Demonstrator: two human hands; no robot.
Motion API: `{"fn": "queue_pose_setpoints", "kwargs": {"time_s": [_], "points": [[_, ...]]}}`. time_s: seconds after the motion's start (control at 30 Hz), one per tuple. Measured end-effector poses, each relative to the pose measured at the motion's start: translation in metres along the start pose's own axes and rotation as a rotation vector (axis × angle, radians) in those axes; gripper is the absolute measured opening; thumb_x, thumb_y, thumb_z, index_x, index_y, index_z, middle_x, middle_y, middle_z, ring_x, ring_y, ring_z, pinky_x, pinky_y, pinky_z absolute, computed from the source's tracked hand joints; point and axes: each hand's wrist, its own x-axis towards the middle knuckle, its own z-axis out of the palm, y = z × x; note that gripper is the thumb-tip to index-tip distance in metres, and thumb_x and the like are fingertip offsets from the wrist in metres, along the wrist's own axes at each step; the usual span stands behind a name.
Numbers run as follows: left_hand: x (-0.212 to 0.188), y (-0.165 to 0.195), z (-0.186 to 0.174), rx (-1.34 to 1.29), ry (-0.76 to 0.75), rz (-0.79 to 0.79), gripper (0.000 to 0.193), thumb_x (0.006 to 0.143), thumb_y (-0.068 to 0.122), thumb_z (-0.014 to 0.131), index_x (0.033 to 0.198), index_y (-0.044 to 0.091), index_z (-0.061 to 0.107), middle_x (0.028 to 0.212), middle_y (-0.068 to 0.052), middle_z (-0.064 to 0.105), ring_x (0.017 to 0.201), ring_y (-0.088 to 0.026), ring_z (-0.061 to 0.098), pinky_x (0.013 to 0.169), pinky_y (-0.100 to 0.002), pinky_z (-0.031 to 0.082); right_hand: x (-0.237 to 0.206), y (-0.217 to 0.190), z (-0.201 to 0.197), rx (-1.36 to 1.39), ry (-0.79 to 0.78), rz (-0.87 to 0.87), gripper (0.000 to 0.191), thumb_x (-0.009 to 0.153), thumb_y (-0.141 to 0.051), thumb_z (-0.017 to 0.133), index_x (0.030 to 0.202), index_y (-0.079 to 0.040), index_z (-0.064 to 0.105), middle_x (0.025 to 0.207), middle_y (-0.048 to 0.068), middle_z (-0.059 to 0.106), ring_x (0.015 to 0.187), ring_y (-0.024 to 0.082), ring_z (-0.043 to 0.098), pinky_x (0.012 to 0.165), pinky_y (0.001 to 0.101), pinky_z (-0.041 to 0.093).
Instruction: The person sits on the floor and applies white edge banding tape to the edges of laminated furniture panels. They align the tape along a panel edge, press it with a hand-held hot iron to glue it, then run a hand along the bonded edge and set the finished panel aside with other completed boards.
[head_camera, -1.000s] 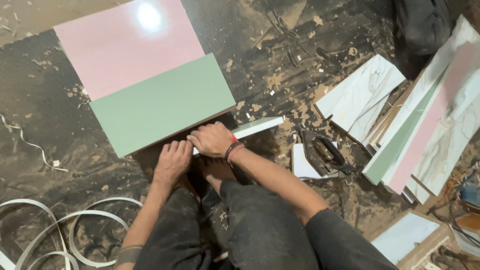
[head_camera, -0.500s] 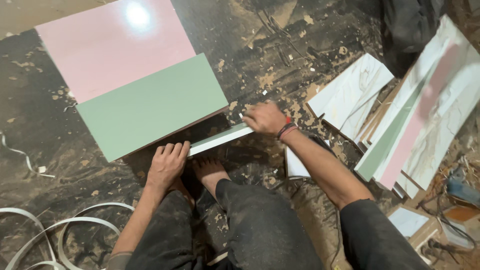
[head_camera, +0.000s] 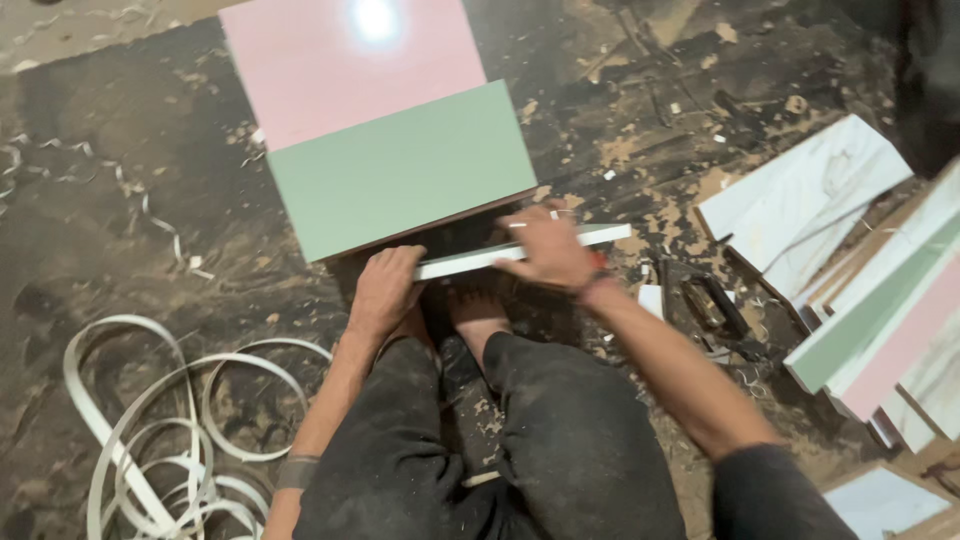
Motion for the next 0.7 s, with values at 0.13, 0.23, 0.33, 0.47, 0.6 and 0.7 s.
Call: {"fn": "queue_pose_setpoints", "kwargs": {"time_s": [0.13, 0.23, 0.33, 0.47, 0.6, 0.7], "points": [[-0.025, -0.010, -0.005, -0.245, 0.057, -0.349, 0.036, 0.089, 0.014, 0.071, 0.124, 0.012, 0.064, 0.117, -0.011, 0.068, 0.110, -0.034, 0.065, 0.092, -0.044, 0.052, -0.058, 0.042, -0.030, -0.169, 0.126, 0.142, 0.077, 0.073, -0.036, 0.085, 0.139, -0.007, 0.058, 0.132, 0.016, 0.064, 0.129, 0.033, 0.055, 0.110, 0.0557, 0.037], [-0.026, -0.010, 0.001, -0.318, 0.085, -0.333, 0.037, 0.087, 0.014, 0.071, 0.123, 0.010, 0.065, 0.120, -0.014, 0.069, 0.111, -0.037, 0.065, 0.090, -0.045, 0.053, -0.076, 0.064, -0.018, 0.347, 0.333, 0.367, 0.066, 0.075, -0.003, 0.082, 0.136, -0.005, 0.055, 0.129, 0.015, 0.063, 0.123, 0.031, 0.057, 0.106, 0.0484, 0.047], [-0.020, -0.007, 0.001, -0.400, 0.111, -0.450, 0.029, 0.089, 0.013, 0.070, 0.118, 0.010, 0.071, 0.111, -0.011, 0.075, 0.104, -0.032, 0.071, 0.087, -0.040, 0.056, -0.073, 0.074, 0.003, 0.857, 0.466, 0.506, 0.048, 0.084, 0.002, 0.076, 0.126, -0.005, 0.055, 0.119, 0.010, 0.066, 0.112, 0.022, 0.065, 0.099, 0.0417, 0.054], [-0.013, -0.003, -0.009, -0.745, 0.261, -0.538, 0.026, 0.090, 0.017, 0.076, 0.112, 0.003, 0.073, 0.100, -0.007, 0.077, 0.092, -0.016, 0.073, 0.082, -0.031, 0.058, -0.079, 0.073, -0.002, 1.108, 0.506, 0.527, 0.039, 0.091, 0.002, 0.068, 0.128, -0.005, 0.058, 0.117, 0.010, 0.068, 0.109, 0.019, 0.069, 0.097, 0.0365, 0.058], [0.005, 0.006, -0.013, -1.048, 0.353, -0.532, 0.029, 0.090, 0.018, 0.078, 0.111, -0.002, 0.072, 0.097, -0.004, 0.077, 0.087, -0.009, 0.069, 0.079, -0.025, 0.057, -0.089, 0.061, -0.031, 1.407, 0.578, 0.592, 0.038, 0.103, -0.011, 0.070, 0.138, -0.008, 0.054, 0.116, 0.008, 0.064, 0.102, 0.019, 0.066, 0.087, 0.0338, 0.054], [0.015, 0.012, -0.014, -0.991, 0.264, -0.594, 0.027, 0.094, 0.019, 0.077, 0.109, -0.002, 0.075, 0.089, -0.007, 0.074, 0.079, -0.011, 0.065, 0.072, -0.025, 0.054, -0.090, 0.051, -0.041, 1.475, 0.586, 0.624, 0.040, 0.098, -0.017, 0.070, 0.132, -0.009, 0.053, 0.116, 0.009, 0.067, 0.103, 0.018, 0.069, 0.091, 0.0349, 0.058]]}}
